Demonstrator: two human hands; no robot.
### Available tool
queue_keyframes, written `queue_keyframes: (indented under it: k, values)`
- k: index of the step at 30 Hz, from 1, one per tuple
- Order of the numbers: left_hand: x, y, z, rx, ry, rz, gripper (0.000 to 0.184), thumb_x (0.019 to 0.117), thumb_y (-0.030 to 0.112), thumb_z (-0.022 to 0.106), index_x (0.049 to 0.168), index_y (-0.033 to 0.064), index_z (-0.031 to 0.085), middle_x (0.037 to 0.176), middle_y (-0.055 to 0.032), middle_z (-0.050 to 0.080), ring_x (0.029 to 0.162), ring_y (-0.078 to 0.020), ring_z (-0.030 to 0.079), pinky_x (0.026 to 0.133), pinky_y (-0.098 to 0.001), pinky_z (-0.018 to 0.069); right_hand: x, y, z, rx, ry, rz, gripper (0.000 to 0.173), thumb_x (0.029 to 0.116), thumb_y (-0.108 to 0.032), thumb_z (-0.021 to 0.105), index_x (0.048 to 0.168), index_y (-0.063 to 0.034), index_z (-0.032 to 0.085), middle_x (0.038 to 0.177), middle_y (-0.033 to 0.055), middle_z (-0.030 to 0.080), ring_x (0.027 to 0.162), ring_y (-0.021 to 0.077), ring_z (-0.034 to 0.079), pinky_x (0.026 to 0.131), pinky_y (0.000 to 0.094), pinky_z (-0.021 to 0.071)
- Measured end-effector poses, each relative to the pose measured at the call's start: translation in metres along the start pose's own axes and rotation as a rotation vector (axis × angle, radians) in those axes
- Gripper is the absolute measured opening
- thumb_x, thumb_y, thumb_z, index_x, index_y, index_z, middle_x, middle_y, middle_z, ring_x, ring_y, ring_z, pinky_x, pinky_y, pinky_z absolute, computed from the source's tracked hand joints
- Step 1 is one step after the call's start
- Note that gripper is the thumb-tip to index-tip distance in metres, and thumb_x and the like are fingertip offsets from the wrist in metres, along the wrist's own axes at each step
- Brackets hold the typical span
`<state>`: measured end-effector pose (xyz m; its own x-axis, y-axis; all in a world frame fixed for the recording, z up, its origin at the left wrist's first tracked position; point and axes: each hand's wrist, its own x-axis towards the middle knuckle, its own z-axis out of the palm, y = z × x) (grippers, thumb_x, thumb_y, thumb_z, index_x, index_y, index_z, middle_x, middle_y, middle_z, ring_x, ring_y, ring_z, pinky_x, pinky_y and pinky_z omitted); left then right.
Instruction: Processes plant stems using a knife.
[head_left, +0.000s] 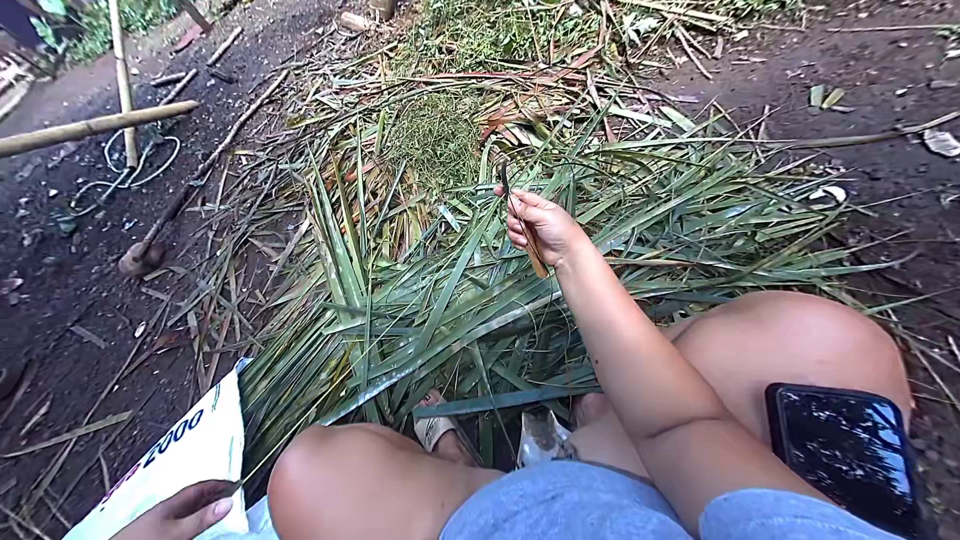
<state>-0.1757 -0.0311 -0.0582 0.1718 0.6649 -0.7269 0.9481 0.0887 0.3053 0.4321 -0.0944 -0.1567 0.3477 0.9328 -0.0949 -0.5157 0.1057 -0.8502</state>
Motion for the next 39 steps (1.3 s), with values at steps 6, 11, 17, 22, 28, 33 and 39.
queue_keyframes:
  k: [6,11,17,22,28,33,39]
  values:
    - [0.021,0.187,0.093,-0.019,0.470,0.383,0.057,0.1022,0.039,0.059,0.145,0.0023,0.053,0.139,-0.0197,0.061,0.132,-0.0365,0.056,0.111,-0.0592,0.0410,-0.005,0.005,0.018,-0.017,-0.034,0.010,0.032,0.1115,-0.015,0.036,0.135,-0.0079,0.057,0.066,-0.0068,0.050,0.048,0.0014,0.047,0.046,0.0163,0.0435]
    - [0.076,0.290,0.155,-0.152,0.312,0.586,0.053,0.1057,0.033,0.056,0.151,0.0078,0.047,0.134,-0.0100,0.066,0.123,-0.0220,0.063,0.108,-0.0454,0.0476,-0.013,0.004,0.020,-0.002,-0.020,0.005,0.032,0.1113,-0.015,0.038,0.137,-0.0060,0.056,0.065,-0.0047,0.049,0.047,0.0025,0.046,0.044,0.0166,0.0429]
    - [0.111,0.327,0.186,-0.168,0.691,0.682,0.043,0.1005,0.030,0.065,0.133,0.0026,0.063,0.135,-0.0197,0.060,0.122,-0.0356,0.058,0.105,-0.0519,0.0449,-0.015,0.006,0.022,-0.065,0.033,0.013,0.030,0.1107,-0.016,0.042,0.136,-0.0079,0.058,0.067,-0.0045,0.049,0.048,0.0021,0.045,0.045,0.0159,0.0405]
    - [0.138,0.334,0.188,-0.355,0.535,0.661,0.029,0.1096,0.018,0.048,0.127,0.0037,0.066,0.107,-0.0065,0.073,0.091,-0.0124,0.068,0.086,-0.0316,0.0544,-0.016,0.007,0.029,-0.048,0.030,0.016,0.032,0.1106,-0.015,0.043,0.138,-0.0065,0.056,0.067,-0.0041,0.048,0.048,0.0033,0.044,0.045,0.0177,0.0408]
    - [0.132,0.329,0.174,-0.299,0.586,0.694,0.031,0.1112,0.020,0.043,0.124,0.0059,0.068,0.090,-0.0035,0.072,0.086,-0.0149,0.066,0.084,-0.0404,0.0520,-0.021,0.030,0.048,-0.177,-0.145,0.071,0.032,0.1091,-0.015,0.049,0.138,-0.0044,0.057,0.068,-0.0010,0.050,0.050,0.0039,0.046,0.047,0.0170,0.0422]
    - [0.115,0.328,0.157,-0.168,0.610,0.662,0.032,0.1109,0.021,0.044,0.122,0.0074,0.070,0.091,-0.0063,0.071,0.087,-0.0208,0.067,0.084,-0.0470,0.0515,-0.023,0.049,0.067,-0.250,-0.289,0.170,0.031,0.1081,-0.014,0.051,0.136,-0.0015,0.058,0.066,-0.0024,0.052,0.051,0.0024,0.046,0.049,0.0160,0.0406]
    - [0.097,0.323,0.143,0.041,0.579,0.589,0.034,0.1117,0.025,0.042,0.122,0.0088,0.070,0.094,-0.0097,0.072,0.090,-0.0273,0.068,0.085,-0.0525,0.0510,-0.025,0.048,0.070,-0.330,-0.256,0.168,0.032,0.1067,-0.014,0.055,0.135,-0.0007,0.061,0.066,-0.0015,0.053,0.050,0.0019,0.045,0.049,0.0156,0.0393]
